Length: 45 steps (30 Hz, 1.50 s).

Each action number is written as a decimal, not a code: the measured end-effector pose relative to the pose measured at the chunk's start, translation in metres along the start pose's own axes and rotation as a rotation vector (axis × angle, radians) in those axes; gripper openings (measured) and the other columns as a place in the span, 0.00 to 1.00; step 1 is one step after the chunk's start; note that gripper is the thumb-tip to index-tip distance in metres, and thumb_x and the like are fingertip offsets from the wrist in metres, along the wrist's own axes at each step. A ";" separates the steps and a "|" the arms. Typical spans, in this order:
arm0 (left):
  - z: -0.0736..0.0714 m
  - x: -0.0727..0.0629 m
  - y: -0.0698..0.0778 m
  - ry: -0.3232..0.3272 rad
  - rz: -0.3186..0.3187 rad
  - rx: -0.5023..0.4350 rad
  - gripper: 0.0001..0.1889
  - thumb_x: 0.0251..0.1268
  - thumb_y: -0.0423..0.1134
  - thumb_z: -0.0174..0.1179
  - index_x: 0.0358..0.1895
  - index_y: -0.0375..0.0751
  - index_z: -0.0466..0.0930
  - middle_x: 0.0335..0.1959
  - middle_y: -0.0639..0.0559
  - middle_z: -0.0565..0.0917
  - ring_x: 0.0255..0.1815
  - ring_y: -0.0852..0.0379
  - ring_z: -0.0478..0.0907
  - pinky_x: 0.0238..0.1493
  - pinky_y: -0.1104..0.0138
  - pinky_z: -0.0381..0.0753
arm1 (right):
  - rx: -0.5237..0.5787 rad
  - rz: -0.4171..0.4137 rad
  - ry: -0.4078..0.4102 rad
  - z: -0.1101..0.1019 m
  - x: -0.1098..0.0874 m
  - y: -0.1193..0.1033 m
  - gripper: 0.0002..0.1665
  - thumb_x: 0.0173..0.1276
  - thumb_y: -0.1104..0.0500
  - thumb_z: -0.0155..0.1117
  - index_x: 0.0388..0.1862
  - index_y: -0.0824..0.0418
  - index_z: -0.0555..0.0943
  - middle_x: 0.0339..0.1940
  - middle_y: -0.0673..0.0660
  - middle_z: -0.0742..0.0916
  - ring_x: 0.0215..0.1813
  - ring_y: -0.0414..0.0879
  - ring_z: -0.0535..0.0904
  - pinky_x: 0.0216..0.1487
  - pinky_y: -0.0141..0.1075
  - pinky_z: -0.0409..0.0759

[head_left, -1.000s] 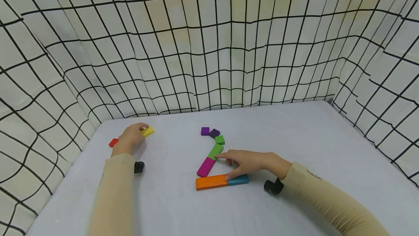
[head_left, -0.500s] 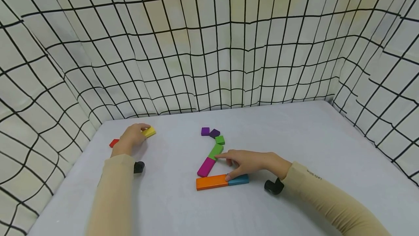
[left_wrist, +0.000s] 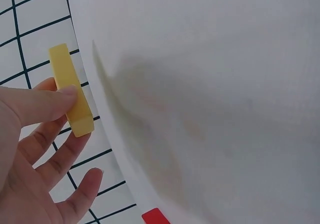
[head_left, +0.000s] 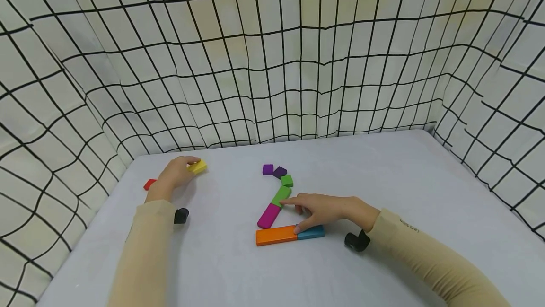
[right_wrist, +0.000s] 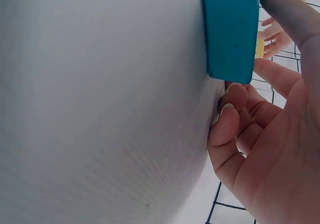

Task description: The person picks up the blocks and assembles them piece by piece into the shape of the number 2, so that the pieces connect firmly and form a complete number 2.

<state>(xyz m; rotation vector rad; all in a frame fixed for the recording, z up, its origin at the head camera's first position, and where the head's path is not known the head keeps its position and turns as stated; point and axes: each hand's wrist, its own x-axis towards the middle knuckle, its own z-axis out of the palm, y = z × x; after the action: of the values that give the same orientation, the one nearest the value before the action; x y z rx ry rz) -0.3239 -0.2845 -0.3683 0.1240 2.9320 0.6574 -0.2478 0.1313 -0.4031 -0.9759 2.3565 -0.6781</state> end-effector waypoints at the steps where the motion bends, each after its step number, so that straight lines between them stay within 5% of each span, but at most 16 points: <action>1: 0.000 0.000 0.000 -0.001 -0.001 -0.006 0.27 0.72 0.27 0.50 0.74 0.32 0.68 0.70 0.27 0.68 0.72 0.28 0.60 0.72 0.36 0.57 | 0.001 -0.001 0.000 0.000 0.000 0.000 0.48 0.67 0.45 0.73 0.82 0.49 0.63 0.45 0.46 0.76 0.47 0.42 0.72 0.45 0.34 0.75; 21: 0.003 0.002 0.018 0.052 0.031 0.069 0.27 0.74 0.28 0.50 0.74 0.36 0.68 0.72 0.26 0.65 0.71 0.26 0.62 0.61 0.27 0.61 | -0.003 -0.015 0.000 -0.001 -0.001 -0.001 0.47 0.68 0.46 0.73 0.82 0.50 0.63 0.45 0.47 0.76 0.47 0.42 0.72 0.47 0.34 0.75; 45: 0.017 -0.002 0.037 0.071 0.074 0.041 0.26 0.74 0.28 0.52 0.74 0.38 0.70 0.71 0.29 0.68 0.69 0.29 0.65 0.61 0.31 0.63 | 0.032 -0.008 0.002 0.000 -0.001 -0.003 0.47 0.68 0.47 0.74 0.81 0.53 0.64 0.45 0.48 0.76 0.46 0.43 0.71 0.45 0.35 0.74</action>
<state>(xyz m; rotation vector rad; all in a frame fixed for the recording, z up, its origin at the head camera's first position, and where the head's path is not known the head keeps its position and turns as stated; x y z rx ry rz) -0.3179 -0.2439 -0.3671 0.2195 3.0227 0.6239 -0.2457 0.1304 -0.4005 -0.9714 2.3375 -0.7186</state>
